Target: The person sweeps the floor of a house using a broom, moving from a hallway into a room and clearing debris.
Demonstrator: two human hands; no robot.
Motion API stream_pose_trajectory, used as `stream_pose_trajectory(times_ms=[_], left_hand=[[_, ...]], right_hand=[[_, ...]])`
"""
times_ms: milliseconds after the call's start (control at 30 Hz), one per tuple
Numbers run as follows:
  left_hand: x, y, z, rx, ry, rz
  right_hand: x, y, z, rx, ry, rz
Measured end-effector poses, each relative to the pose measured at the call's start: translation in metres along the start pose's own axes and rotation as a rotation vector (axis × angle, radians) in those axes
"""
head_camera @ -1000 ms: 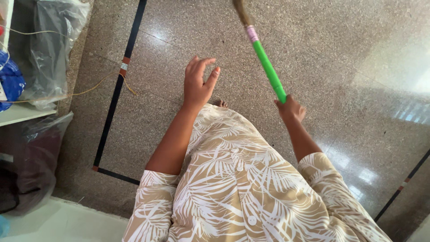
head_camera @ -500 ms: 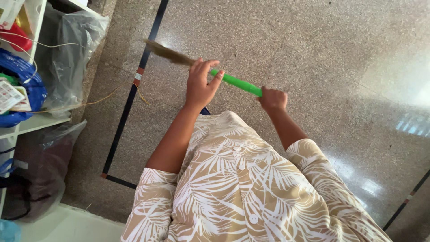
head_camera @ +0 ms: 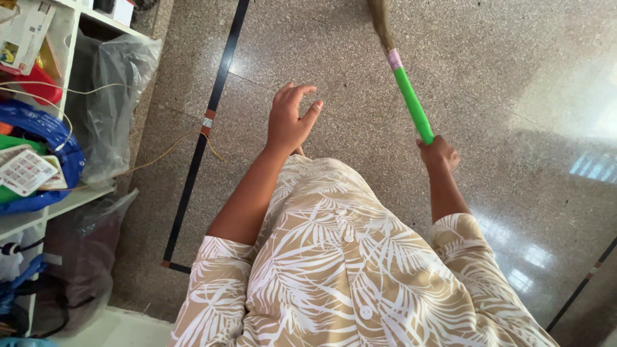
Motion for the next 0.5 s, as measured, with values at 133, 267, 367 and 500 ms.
stream_pose_trajectory(times_ms=[133,267,367,500], left_hand=[[-0.003,-0.004,-0.010,0.007,-0.032,-0.008],[-0.012,-0.012,-0.013,0.002,-0.031,0.017],[-0.017,-0.017,-0.015,0.006,-0.038,0.005],[-0.033,-0.025,-0.008,0.018,0.016,0.007]], right_hand=[[-0.007,-0.021,0.042,-0.109,0.088,0.045],[-0.033,-0.056,0.079,-0.302,0.090,0.183],[-0.041,-0.101,0.092,-0.432,0.073,0.384],[-0.048,-0.178,0.101,-0.664,0.270,0.458]])
Point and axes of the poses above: each hand's wrist, its own z-axis away from the middle knuckle, its own x-axis out of the palm, y = z × x, the point moved 7 cm from there along -z, towards the middle knuckle, and after that the axes turned 5 degrees about z, right-handed, at the moved point
